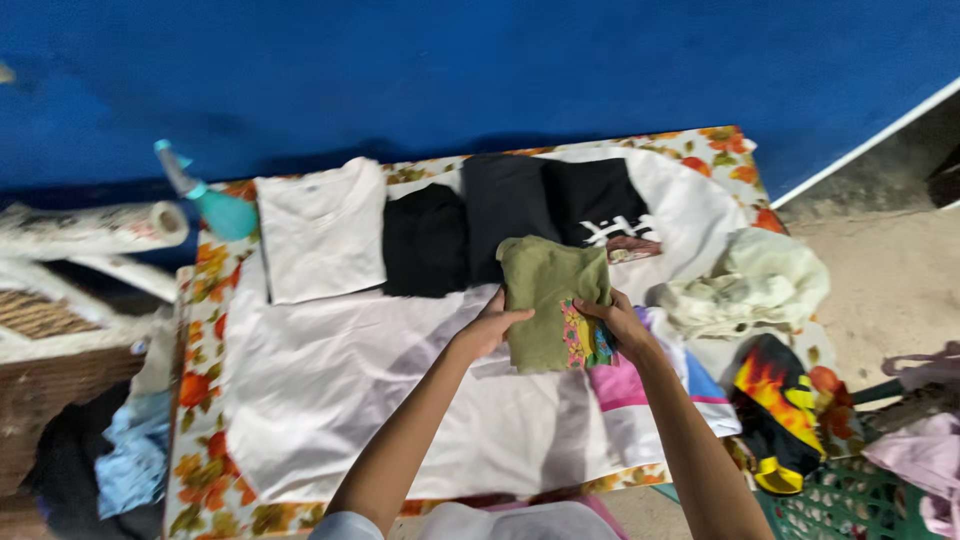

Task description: The person folds multiple garments one by one on a table covered with a white sheet. They handle black and white t-shirts, black pants, and a green t-shirt, smoothing and folding each item into neat rectangles and stacking them on the table.

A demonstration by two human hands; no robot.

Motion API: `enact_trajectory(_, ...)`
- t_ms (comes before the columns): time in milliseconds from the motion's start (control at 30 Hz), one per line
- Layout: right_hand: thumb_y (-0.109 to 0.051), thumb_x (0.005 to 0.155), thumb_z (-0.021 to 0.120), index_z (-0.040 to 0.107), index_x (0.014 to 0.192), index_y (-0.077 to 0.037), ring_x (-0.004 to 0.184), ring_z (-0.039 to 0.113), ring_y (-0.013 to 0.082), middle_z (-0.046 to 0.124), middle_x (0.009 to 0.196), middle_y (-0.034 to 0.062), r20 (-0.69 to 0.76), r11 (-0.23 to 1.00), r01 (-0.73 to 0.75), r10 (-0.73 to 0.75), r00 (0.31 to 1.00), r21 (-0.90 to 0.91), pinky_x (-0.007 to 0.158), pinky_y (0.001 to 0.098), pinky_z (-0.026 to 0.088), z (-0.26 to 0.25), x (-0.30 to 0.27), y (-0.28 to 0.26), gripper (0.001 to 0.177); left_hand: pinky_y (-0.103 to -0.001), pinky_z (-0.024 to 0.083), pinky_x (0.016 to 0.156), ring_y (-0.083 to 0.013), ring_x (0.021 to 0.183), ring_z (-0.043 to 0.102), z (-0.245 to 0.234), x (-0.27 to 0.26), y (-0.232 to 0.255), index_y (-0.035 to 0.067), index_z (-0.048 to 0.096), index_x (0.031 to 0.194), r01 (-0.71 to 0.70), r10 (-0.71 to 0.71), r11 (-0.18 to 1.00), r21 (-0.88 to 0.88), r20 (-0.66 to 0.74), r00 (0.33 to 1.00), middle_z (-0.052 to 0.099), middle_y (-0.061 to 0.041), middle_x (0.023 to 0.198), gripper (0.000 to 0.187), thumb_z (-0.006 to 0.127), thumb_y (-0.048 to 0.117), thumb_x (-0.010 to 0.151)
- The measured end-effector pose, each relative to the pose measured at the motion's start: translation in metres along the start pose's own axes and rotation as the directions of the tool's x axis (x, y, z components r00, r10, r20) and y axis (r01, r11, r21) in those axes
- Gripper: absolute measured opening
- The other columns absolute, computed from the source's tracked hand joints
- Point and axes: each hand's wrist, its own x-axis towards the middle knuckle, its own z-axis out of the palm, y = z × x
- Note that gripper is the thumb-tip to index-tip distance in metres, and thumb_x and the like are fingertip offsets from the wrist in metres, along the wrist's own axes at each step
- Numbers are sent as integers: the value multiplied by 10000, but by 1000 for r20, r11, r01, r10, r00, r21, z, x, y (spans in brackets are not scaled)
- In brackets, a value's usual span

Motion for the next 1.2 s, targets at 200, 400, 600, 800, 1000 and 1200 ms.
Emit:
enact_trajectory(200,-52,748,800,677,1132,52,870,727,192,763,1023,116,-105,977,108,-129,986,-185,816,332,583,-74,34,-26,417,-394,451,1044,-202,1393,466,54,73,1,246,126,1613,-54,55,995,80,-12,998,433,-27,1554,997,751,111,849)
enact_trajectory(400,-111,828,717,667,1155,42,863,706,178,748,1001,98,-113,929,342,-358,927,-140,803,324,571,-125,78,-86,365,-392,429,1118,-243,1417,448,93,148,54,211,107,1649,-270,273,962,-48,68,960,420,-85,1569,1047,746,88,829)
enact_trajectory(600,-169,963,697,648,1208,7,912,670,121,726,1054,64,-111,867,461,-485,867,-188,833,296,547,-135,112,-134,305,-396,419,1123,-200,1446,402,114,182,102,306,55,1639,-207,213,970,-127,36,976,360,-20,1606,1008,705,128,889)
enact_trajectory(800,-169,974,710,681,1180,9,886,651,107,727,1020,54,-116,855,467,-499,859,-226,802,288,539,-153,149,-140,274,-434,434,1099,-208,1446,396,115,222,94,335,76,1644,-171,192,951,-257,61,979,358,-12,1605,961,683,182,915)
enact_trajectory(1000,-178,932,775,697,1162,-1,872,671,106,743,1023,50,-221,858,451,-503,836,-247,800,284,546,-223,168,-147,301,-467,391,1136,-255,1464,379,159,301,68,289,83,1634,-167,199,963,-211,142,970,350,-70,1622,959,718,230,918)
enact_trajectory(1200,-252,834,851,517,1435,-29,1070,635,321,655,1209,214,-441,633,22,-562,700,-773,905,442,522,-263,188,-138,723,-564,235,1209,-344,1532,209,184,285,59,330,163,1584,-150,427,263,953,24,904,205,-100,1679,983,808,389,845)
